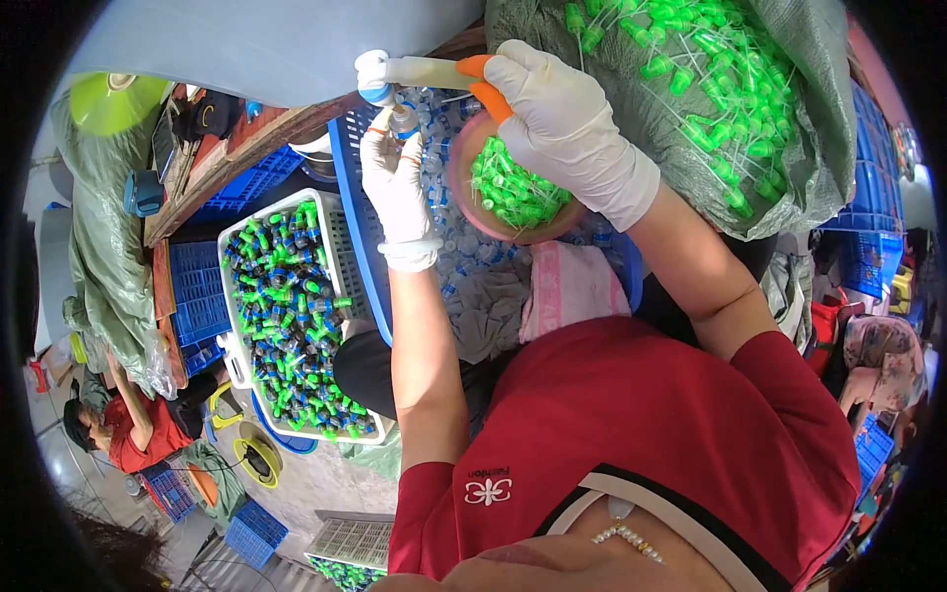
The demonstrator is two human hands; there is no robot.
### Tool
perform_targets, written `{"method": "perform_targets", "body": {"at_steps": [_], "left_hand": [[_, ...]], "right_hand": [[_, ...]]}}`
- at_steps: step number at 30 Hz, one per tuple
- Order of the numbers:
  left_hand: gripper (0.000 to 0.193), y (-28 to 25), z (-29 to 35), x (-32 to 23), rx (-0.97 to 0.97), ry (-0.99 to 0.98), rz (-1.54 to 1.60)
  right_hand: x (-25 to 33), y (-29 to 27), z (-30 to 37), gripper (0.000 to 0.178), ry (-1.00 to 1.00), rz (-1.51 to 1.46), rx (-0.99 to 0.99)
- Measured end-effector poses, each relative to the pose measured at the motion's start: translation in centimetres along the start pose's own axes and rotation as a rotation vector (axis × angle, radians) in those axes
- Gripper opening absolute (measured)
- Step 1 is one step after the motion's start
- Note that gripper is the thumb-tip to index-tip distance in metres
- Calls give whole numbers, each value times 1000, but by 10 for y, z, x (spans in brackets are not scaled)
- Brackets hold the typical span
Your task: The recorder is using a tool to assemble small green plastic components into a tray at a production workstation.
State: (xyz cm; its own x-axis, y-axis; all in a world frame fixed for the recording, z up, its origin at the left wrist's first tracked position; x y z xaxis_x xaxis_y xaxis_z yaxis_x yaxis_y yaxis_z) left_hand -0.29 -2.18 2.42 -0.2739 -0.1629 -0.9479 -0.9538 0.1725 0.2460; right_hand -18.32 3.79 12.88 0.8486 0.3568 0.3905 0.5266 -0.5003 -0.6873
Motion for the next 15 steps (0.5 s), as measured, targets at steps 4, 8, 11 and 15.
{"method": "perform_targets", "body": {"at_steps": [4, 8, 11, 15], "left_hand": [[46, 1, 1, -1, -12, 4, -31], [46, 0, 1, -1, -8, -13, 2], [47, 1, 1, -2, -4, -8, -4], [47, 2, 1, -2, -2, 0, -4]], "right_hand": [[-1, 1, 0, 31, 14, -14, 12], [0, 2, -1, 30, 12, -25, 8], [0, 2, -1, 29, 8, -28, 3], [0, 1, -1, 29, 8, -31, 6]]}}
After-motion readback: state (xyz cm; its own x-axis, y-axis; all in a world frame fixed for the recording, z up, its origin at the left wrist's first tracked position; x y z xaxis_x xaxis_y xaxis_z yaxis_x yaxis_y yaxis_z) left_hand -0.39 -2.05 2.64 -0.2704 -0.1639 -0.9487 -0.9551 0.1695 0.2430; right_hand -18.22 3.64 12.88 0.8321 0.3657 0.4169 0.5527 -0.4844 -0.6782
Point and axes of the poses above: each hand's wrist, its own z-axis away from the middle knuckle, its own y-axis out of the palm, x = y × z, the point moved 2 cm from there along -z, towards the middle knuckle, and after that the axes turned 4 degrees about -z, right-handed, at the moved point
